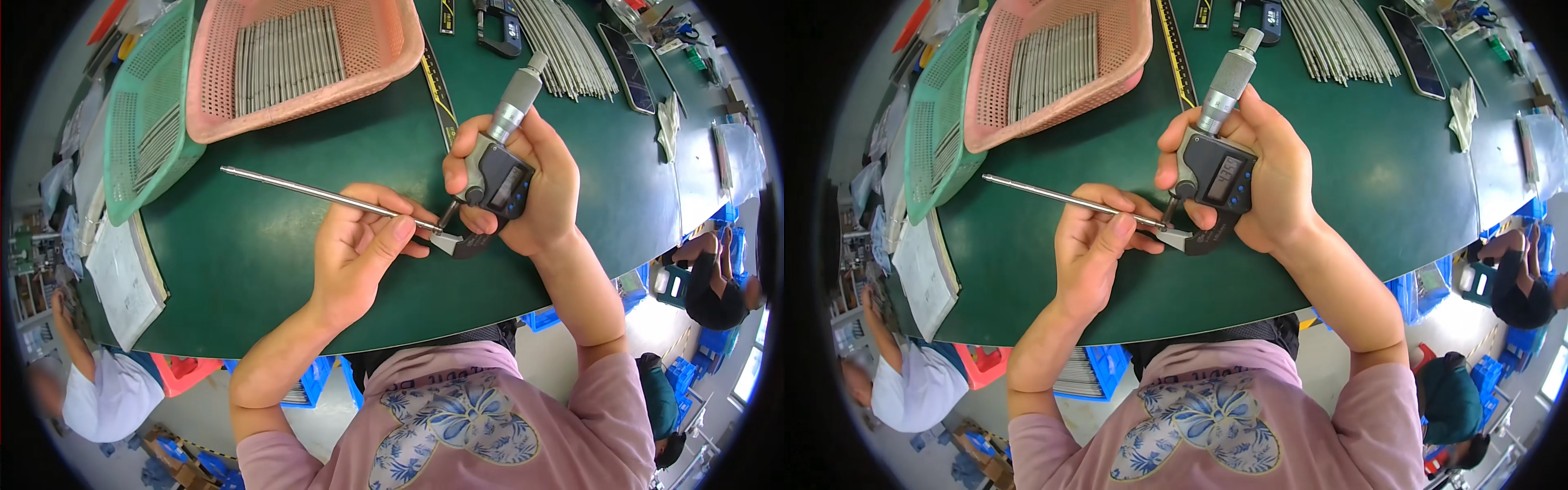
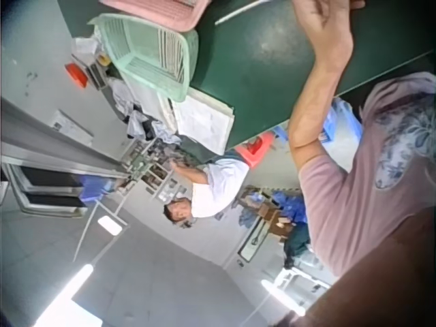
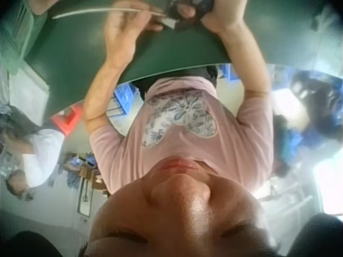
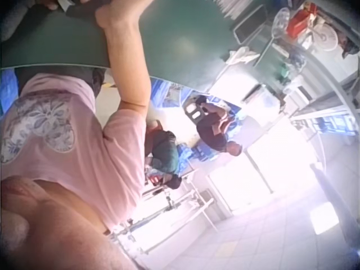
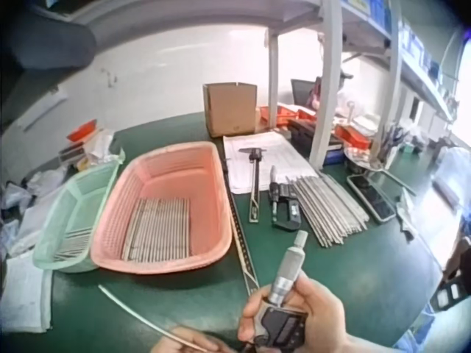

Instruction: The person repeatedly picks up thin metal rods from a pink basket and measures their diameter using a digital caliper. After each measurement, the person places the rod into a blue bin. The process is repeated for multiple rods throughout the clip.

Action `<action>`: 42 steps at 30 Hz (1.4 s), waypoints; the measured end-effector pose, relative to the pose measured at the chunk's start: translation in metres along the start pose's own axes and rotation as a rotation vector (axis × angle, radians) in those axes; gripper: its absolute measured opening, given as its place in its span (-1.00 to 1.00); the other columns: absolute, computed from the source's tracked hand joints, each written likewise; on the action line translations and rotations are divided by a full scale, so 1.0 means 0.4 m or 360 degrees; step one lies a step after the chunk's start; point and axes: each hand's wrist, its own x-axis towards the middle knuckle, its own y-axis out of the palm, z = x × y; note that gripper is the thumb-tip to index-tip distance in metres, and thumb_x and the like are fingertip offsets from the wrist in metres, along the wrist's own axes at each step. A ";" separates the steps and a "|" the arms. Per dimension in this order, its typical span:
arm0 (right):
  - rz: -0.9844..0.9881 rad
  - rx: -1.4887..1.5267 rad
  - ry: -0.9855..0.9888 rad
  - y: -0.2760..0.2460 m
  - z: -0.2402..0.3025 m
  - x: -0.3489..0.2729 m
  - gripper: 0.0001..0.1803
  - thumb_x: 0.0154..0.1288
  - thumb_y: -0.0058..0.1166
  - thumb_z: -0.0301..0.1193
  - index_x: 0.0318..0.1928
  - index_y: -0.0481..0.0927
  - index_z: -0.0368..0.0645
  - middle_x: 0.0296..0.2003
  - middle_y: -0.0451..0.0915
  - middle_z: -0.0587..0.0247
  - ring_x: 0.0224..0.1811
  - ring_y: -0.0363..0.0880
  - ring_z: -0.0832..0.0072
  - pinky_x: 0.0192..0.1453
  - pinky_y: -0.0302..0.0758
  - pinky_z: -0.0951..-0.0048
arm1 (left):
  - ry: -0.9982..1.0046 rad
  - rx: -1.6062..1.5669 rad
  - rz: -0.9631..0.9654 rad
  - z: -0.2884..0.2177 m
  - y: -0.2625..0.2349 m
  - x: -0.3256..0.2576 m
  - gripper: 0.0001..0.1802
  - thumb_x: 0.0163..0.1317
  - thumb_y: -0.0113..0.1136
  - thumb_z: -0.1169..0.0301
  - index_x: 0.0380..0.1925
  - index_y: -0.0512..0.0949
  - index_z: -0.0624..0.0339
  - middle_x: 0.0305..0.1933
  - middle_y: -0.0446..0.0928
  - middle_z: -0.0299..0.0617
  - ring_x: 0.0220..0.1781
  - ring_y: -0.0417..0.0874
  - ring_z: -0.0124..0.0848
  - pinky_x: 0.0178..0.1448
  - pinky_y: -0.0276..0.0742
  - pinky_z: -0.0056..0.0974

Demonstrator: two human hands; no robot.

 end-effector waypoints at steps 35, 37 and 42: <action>-0.0164 -0.0072 0.0130 0.012 -0.009 -0.001 -0.25 0.11 -0.39 0.27 -0.40 0.45 -0.26 -0.59 0.49 0.14 -0.82 0.26 0.55 -0.69 0.27 0.59 | -0.0060 0.0047 -0.0069 -0.002 -0.004 0.000 -0.80 0.18 0.05 0.45 -0.25 0.33 0.29 -0.31 0.48 -0.07 -0.32 0.56 -0.41 -0.28 0.55 -0.34; -0.0150 -0.0058 0.0144 0.009 -0.010 0.000 -0.25 0.10 -0.38 0.28 -0.40 0.45 -0.26 -0.59 0.49 0.14 -0.82 0.26 0.55 -0.68 0.27 0.59 | -0.0071 0.0050 -0.0111 -0.001 -0.003 0.001 -0.81 0.17 0.06 0.44 -0.27 0.34 0.29 -0.34 0.47 -0.10 -0.35 0.55 -0.42 -0.30 0.55 -0.34; -0.0164 -0.0145 0.0104 0.008 -0.012 -0.001 -0.24 0.16 -0.45 0.28 -0.38 0.45 -0.24 -0.57 0.47 0.08 -0.80 0.29 0.51 -0.75 0.26 0.60 | -0.0071 0.0116 -0.0155 0.000 0.002 0.004 -0.82 0.15 0.11 0.46 -0.31 0.35 0.28 -0.38 0.47 -0.14 -0.40 0.55 -0.44 -0.32 0.54 -0.35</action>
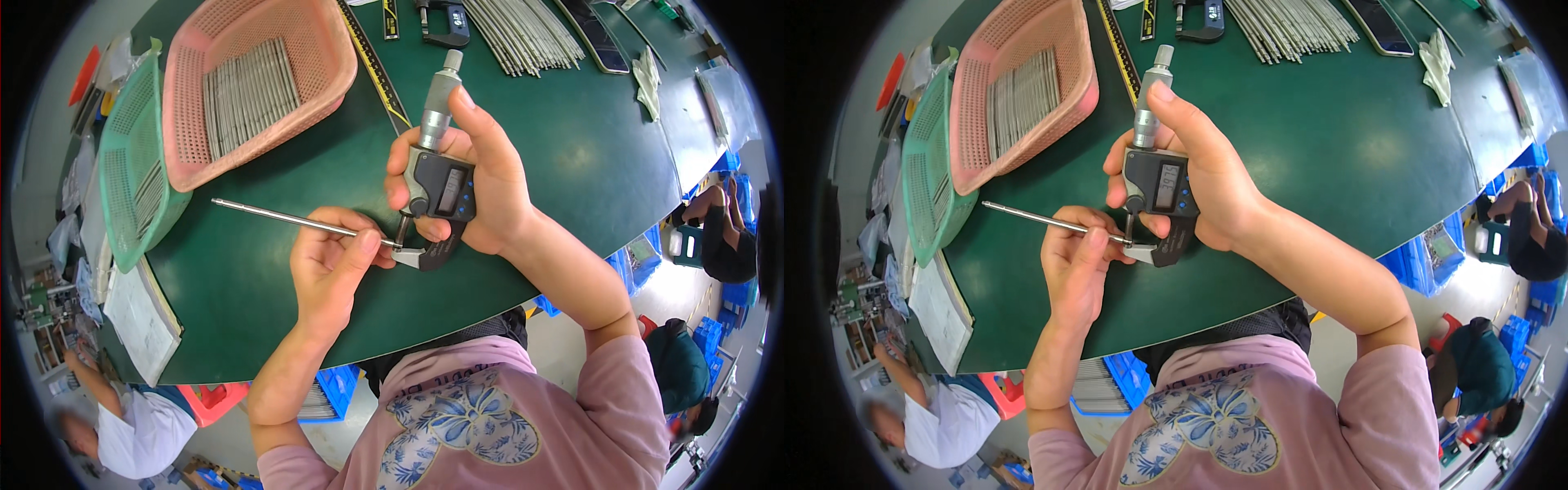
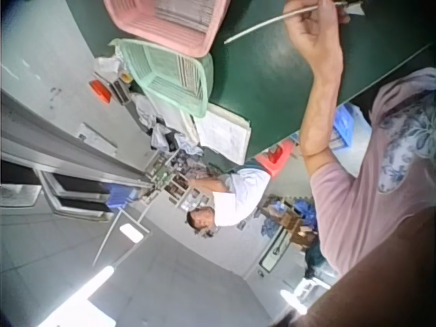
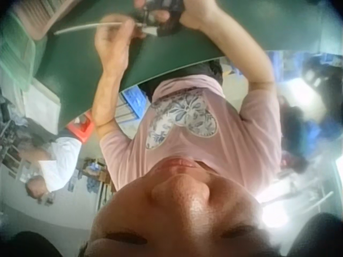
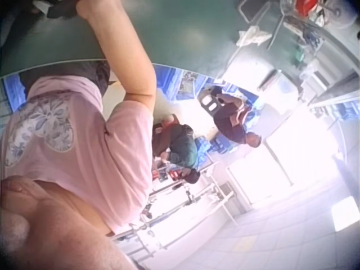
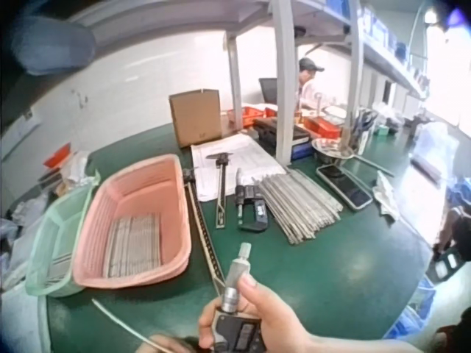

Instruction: The person repeatedly picks up thin metal rods from a pink basket and measures their diameter using a digital caliper. After each measurement, the person places the rod into a blue bin. The process is repeated for multiple rods throughout the clip.

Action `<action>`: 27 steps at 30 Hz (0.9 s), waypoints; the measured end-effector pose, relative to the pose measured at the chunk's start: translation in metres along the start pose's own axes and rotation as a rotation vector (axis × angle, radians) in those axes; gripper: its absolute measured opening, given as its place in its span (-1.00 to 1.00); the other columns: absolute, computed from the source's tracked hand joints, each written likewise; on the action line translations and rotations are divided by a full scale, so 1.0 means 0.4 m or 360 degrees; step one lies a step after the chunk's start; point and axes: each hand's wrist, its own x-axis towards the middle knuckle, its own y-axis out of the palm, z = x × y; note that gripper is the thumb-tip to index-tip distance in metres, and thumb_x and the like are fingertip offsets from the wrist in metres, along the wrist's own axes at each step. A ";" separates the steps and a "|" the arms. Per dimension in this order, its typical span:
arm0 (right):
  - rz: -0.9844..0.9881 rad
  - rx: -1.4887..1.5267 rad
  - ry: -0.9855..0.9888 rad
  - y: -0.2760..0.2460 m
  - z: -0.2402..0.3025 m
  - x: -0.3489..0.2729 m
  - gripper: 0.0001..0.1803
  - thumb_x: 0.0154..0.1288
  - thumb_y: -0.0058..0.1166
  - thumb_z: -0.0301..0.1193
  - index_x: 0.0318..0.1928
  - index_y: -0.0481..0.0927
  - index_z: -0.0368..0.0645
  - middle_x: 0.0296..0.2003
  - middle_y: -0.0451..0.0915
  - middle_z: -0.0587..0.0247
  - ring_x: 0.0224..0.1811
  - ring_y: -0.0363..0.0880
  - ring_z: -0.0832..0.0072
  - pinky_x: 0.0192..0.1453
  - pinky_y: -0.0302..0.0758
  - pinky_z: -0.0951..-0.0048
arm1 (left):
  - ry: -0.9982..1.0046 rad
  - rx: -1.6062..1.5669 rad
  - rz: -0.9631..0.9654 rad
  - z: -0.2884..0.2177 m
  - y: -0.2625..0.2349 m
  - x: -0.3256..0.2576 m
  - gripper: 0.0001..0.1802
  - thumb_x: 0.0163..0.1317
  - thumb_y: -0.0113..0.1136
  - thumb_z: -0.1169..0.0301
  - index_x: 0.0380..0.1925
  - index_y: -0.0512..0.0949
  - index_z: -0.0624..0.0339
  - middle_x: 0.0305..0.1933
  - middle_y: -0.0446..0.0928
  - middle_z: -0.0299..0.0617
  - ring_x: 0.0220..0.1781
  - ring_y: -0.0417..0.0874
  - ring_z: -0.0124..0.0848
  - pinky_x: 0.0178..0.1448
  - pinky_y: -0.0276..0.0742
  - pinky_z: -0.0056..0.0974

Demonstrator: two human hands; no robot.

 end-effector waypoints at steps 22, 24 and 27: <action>-0.0054 0.0067 0.0062 0.002 0.014 -0.001 -0.34 0.34 -0.68 0.00 -0.34 0.41 -0.30 -0.57 0.49 0.07 -0.84 0.22 0.50 -0.69 0.25 0.52 | 0.0005 -0.0030 0.0112 0.002 -0.006 -0.001 -0.80 0.14 0.09 0.48 -0.26 0.31 0.24 -0.30 0.44 -0.10 -0.34 0.53 -0.44 -0.28 0.54 -0.37; -0.0011 0.0110 0.0065 -0.005 0.011 0.002 -0.36 0.34 -0.67 -0.02 -0.33 0.41 -0.31 -0.56 0.49 0.06 -0.84 0.23 0.50 -0.69 0.26 0.52 | 0.0042 -0.0030 0.0165 0.001 -0.006 0.000 -0.77 0.12 0.10 0.48 -0.26 0.30 0.23 -0.29 0.45 -0.09 -0.32 0.52 -0.43 -0.27 0.53 -0.35; 0.0017 0.0154 0.0113 -0.006 0.012 0.001 -0.36 0.33 -0.65 -0.03 -0.31 0.41 -0.33 -0.55 0.49 0.06 -0.83 0.24 0.50 -0.68 0.27 0.52 | 0.0028 -0.0134 0.0225 0.000 -0.011 -0.001 -0.78 0.11 0.08 0.61 -0.26 0.29 0.27 -0.26 0.49 -0.05 -0.28 0.53 -0.45 -0.20 0.51 -0.36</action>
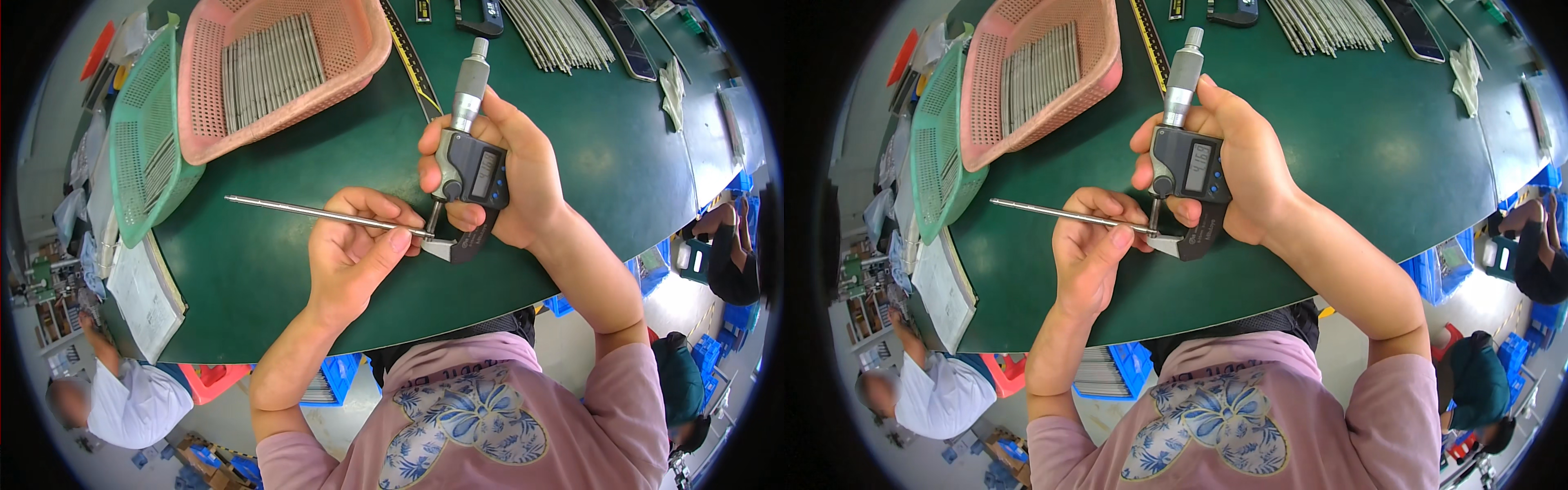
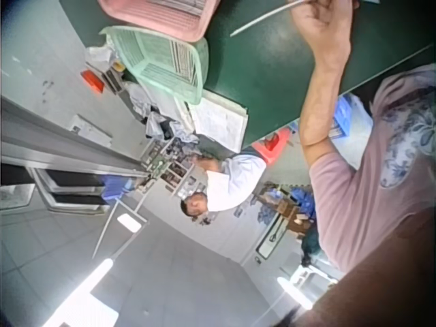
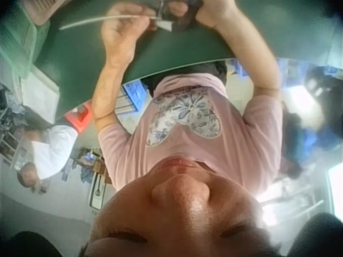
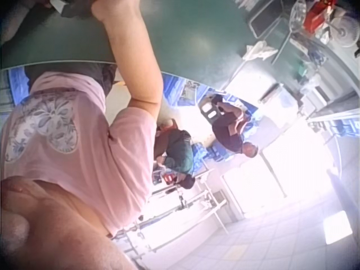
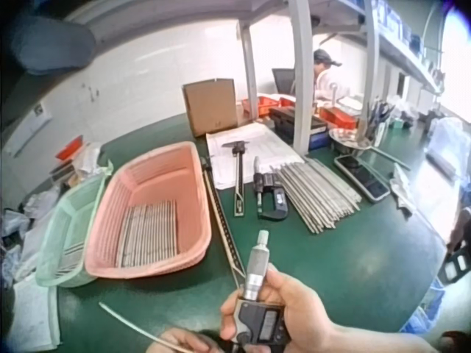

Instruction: The person repeatedly picks up thin metal rods from a pink basket and measures their diameter using a digital caliper. After each measurement, the person places the rod into a blue bin. The process is repeated for multiple rods throughout the clip.

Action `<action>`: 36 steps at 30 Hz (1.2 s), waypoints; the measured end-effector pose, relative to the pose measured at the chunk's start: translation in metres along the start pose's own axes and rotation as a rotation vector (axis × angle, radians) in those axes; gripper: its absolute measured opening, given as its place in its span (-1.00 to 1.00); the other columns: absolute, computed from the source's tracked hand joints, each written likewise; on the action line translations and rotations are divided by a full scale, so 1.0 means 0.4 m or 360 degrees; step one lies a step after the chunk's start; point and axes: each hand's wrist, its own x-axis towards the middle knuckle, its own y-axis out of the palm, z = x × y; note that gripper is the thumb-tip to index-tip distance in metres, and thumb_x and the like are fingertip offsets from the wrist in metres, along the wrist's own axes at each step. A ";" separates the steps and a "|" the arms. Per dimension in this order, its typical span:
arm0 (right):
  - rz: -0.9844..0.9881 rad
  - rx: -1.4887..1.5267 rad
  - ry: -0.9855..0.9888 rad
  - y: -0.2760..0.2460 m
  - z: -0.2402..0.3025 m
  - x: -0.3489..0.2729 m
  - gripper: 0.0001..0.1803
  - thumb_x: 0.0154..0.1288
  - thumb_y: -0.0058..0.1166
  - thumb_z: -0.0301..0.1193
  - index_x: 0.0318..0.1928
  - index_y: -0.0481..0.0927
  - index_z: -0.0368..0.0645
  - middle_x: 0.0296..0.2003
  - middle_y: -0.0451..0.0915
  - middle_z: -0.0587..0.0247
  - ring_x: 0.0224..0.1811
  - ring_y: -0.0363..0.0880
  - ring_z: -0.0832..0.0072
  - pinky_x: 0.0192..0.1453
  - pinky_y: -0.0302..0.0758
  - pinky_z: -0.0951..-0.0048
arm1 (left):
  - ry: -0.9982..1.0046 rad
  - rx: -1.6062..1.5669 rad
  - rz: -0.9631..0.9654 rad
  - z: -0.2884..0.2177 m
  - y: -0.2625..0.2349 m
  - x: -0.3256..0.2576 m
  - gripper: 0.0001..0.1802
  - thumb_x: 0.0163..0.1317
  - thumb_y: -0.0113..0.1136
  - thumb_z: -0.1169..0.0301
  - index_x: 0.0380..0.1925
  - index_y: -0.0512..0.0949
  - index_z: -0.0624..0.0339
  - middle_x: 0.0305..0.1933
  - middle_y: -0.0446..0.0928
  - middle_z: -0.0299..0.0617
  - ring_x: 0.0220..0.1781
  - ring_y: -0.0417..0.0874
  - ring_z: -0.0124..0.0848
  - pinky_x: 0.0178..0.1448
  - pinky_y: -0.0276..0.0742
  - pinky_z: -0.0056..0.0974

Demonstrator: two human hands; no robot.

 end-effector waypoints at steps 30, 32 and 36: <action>-0.0027 -0.0206 -0.0126 0.003 -0.009 0.001 -0.31 0.19 -0.37 0.18 -0.38 0.46 -0.28 -0.59 0.49 0.13 -0.83 0.24 0.56 -0.70 0.24 0.58 | -0.0088 0.0123 -0.0109 -0.001 0.011 0.001 -0.82 0.11 0.12 0.58 -0.31 0.33 0.29 -0.35 0.48 -0.14 -0.37 0.52 -0.47 -0.26 0.50 -0.39; -0.0021 -0.0225 -0.0129 0.007 -0.009 0.000 -0.32 0.23 -0.43 0.15 -0.37 0.46 -0.28 -0.58 0.49 0.13 -0.83 0.24 0.56 -0.70 0.24 0.57 | -0.0094 0.0121 -0.0078 -0.002 0.007 0.002 -0.81 0.10 0.13 0.58 -0.32 0.33 0.29 -0.35 0.48 -0.13 -0.36 0.52 -0.47 -0.25 0.50 -0.39; -0.0017 -0.0210 -0.0069 0.004 -0.004 0.001 -0.33 0.29 -0.55 0.07 -0.36 0.46 -0.29 -0.57 0.50 0.13 -0.84 0.24 0.53 -0.69 0.25 0.57 | -0.0144 0.0018 -0.0034 -0.012 0.008 0.004 -0.81 0.09 0.13 0.60 -0.33 0.32 0.28 -0.35 0.49 -0.11 -0.34 0.52 -0.46 -0.22 0.49 -0.38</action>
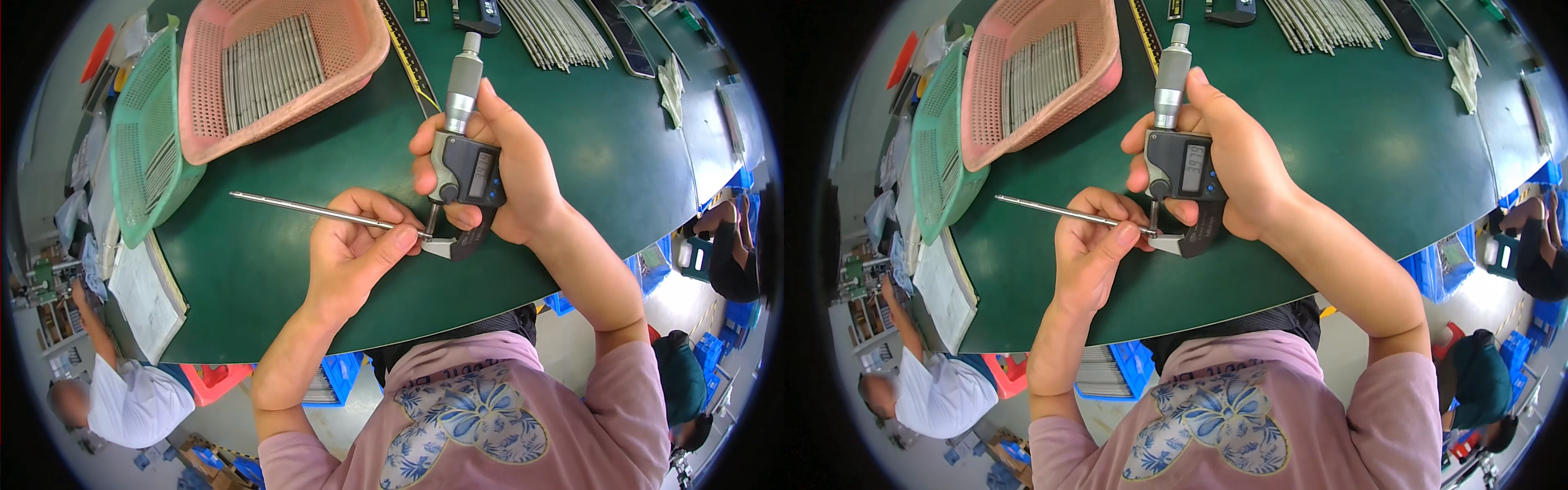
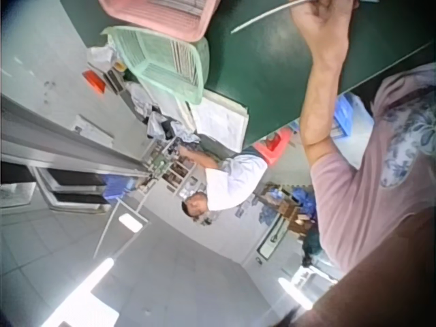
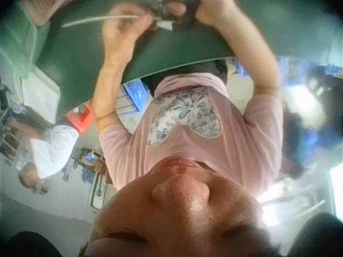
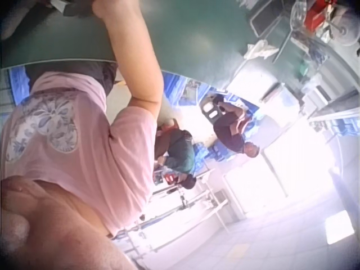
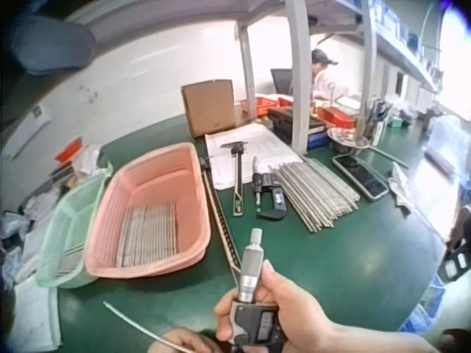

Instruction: The person repeatedly picks up thin metal rods from a pink basket and measures their diameter using a digital caliper. After each measurement, the person places the rod into a blue bin. The process is repeated for multiple rods throughout the clip.

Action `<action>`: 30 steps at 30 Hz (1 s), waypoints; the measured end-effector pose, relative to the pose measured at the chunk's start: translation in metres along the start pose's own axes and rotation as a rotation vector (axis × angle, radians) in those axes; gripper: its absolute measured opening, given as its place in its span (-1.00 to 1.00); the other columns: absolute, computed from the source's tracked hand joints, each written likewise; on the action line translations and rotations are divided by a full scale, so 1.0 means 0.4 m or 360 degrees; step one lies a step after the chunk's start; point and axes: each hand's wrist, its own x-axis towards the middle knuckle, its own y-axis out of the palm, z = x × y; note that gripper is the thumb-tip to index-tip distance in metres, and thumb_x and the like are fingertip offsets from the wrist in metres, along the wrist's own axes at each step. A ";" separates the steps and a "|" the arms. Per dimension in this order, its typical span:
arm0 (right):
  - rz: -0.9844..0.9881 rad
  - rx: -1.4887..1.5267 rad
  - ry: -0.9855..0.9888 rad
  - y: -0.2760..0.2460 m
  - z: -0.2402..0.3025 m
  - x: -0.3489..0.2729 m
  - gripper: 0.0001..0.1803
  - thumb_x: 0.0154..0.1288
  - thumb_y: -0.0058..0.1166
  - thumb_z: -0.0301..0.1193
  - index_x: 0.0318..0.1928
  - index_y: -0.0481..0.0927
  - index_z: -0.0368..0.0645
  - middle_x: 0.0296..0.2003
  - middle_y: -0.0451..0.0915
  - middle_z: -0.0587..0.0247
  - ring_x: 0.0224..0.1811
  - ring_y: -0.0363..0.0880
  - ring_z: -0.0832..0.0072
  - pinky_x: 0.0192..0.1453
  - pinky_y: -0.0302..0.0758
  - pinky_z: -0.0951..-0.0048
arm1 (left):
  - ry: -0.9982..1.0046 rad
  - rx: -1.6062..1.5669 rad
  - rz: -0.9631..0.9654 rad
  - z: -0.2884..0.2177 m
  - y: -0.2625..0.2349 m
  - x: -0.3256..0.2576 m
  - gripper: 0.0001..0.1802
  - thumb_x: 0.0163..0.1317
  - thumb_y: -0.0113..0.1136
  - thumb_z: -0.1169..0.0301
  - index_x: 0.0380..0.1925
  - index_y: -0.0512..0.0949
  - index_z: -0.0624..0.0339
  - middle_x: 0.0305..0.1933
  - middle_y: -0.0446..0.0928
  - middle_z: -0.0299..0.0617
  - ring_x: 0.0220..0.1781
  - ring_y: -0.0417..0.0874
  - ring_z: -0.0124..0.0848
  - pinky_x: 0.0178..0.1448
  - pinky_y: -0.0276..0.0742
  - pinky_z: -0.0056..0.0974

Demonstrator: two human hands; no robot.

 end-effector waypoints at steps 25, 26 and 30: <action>0.0020 -0.0002 -0.0002 -0.001 -0.002 -0.001 -0.27 0.16 -0.35 0.23 -0.38 0.47 -0.28 -0.59 0.50 0.14 -0.83 0.24 0.57 -0.70 0.24 0.60 | 0.0022 0.0035 0.0118 0.006 -0.005 0.000 -0.80 0.08 0.14 0.59 -0.32 0.34 0.30 -0.28 0.48 -0.11 -0.29 0.51 -0.49 -0.17 0.45 -0.42; 0.0004 -0.0023 -0.0025 0.000 -0.004 -0.001 -0.28 0.19 -0.40 0.22 -0.38 0.47 -0.27 -0.59 0.50 0.12 -0.83 0.25 0.57 -0.73 0.23 0.62 | 0.0030 0.0036 0.0118 0.007 -0.005 0.002 -0.81 0.09 0.14 0.59 -0.32 0.34 0.30 -0.29 0.49 -0.11 -0.29 0.51 -0.49 -0.17 0.45 -0.42; -0.0016 -0.0058 -0.0070 0.008 -0.006 -0.002 -0.30 0.27 -0.53 0.17 -0.36 0.45 -0.23 -0.60 0.48 0.11 -0.81 0.27 0.59 -0.79 0.23 0.67 | 0.0037 0.0033 0.0093 0.006 -0.004 -0.001 -0.82 0.09 0.14 0.58 -0.34 0.35 0.30 -0.30 0.49 -0.12 -0.31 0.50 -0.49 -0.19 0.45 -0.41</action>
